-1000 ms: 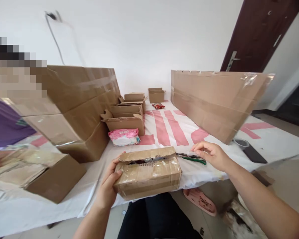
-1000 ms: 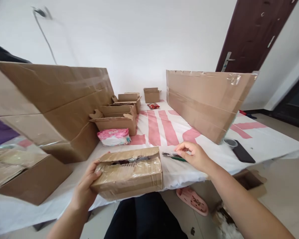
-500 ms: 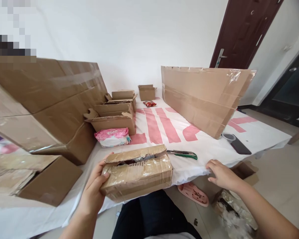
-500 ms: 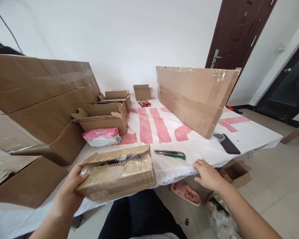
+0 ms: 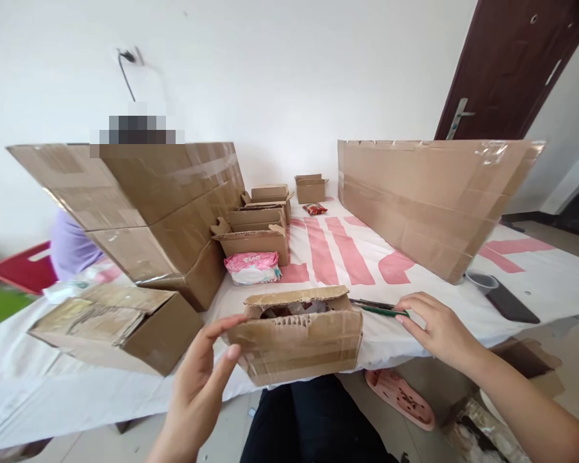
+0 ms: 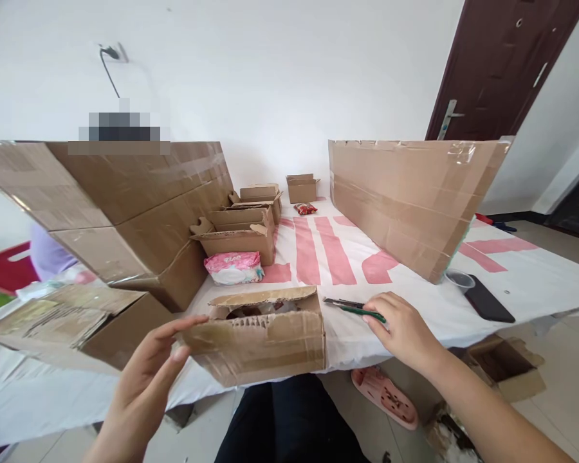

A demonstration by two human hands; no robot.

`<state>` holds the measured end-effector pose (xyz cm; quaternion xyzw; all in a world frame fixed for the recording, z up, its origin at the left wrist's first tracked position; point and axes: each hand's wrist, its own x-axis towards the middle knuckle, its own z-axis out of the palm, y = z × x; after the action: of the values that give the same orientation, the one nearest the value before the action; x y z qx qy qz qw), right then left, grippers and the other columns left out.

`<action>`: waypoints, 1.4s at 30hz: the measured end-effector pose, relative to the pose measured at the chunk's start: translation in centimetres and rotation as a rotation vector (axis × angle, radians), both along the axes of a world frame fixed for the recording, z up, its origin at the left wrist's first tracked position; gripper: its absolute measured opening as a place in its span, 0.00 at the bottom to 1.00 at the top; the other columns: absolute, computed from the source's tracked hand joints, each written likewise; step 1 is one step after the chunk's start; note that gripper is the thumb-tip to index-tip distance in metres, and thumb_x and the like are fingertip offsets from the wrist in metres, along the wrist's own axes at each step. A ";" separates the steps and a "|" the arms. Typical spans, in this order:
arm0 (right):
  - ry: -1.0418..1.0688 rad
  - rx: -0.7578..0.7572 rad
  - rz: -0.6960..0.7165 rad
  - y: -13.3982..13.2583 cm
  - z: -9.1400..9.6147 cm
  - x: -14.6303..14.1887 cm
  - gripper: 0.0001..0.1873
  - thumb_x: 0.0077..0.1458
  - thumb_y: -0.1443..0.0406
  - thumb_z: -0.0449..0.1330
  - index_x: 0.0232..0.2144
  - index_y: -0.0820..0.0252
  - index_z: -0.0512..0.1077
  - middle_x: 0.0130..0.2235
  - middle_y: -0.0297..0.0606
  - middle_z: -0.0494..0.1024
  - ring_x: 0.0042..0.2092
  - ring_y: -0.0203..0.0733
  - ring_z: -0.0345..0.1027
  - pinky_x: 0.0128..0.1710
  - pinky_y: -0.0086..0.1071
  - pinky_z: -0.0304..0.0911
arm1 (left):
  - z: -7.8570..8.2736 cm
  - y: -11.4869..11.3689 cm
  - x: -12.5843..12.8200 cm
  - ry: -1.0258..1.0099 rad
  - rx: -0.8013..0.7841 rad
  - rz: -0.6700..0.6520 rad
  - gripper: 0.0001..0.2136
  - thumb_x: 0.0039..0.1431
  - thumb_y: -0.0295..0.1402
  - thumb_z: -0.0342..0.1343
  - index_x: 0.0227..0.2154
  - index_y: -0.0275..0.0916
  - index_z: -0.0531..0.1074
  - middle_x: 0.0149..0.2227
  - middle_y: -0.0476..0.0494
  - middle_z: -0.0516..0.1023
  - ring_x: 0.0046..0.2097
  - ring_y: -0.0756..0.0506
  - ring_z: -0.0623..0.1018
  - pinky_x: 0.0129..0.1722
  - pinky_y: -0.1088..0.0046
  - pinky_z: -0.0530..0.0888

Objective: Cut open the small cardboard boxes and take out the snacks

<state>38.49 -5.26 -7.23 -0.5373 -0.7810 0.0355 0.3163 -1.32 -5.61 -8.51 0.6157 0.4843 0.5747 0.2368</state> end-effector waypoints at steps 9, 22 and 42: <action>0.084 -0.064 0.577 1.2 4.1 -8.5 0.14 0.67 0.60 0.49 0.44 0.58 0.72 0.43 0.43 0.79 0.45 0.42 0.72 0.46 0.35 0.66 | -0.7 -0.7 1.9 0.438 0.374 -0.133 0.05 0.58 0.24 0.57 0.33 0.42 0.71 0.27 0.48 0.72 0.33 0.46 0.73 0.34 0.70 0.70; -0.485 0.161 0.368 2.6 5.2 -10.6 0.15 0.62 0.56 0.57 0.36 0.60 0.77 0.41 0.46 0.80 0.55 0.56 0.64 0.60 0.59 0.44 | -1.5 -0.6 2.5 0.545 0.543 -0.044 0.08 0.56 0.21 0.57 0.34 0.42 0.70 0.26 0.49 0.69 0.32 0.45 0.72 0.34 0.67 0.70; -0.675 -0.209 0.172 5.0 6.7 -13.2 0.19 0.48 0.61 0.69 0.40 0.67 0.75 0.42 0.54 0.79 0.48 0.59 0.70 0.48 0.46 0.62 | -1.4 -0.6 2.9 0.552 0.564 -0.032 0.08 0.57 0.21 0.56 0.33 0.42 0.70 0.25 0.49 0.71 0.32 0.46 0.73 0.33 0.67 0.69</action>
<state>25.33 -0.24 -0.56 -0.4805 -0.8760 -0.0376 -0.0201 1.55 -6.25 -9.96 0.7955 0.3433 0.4941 -0.0720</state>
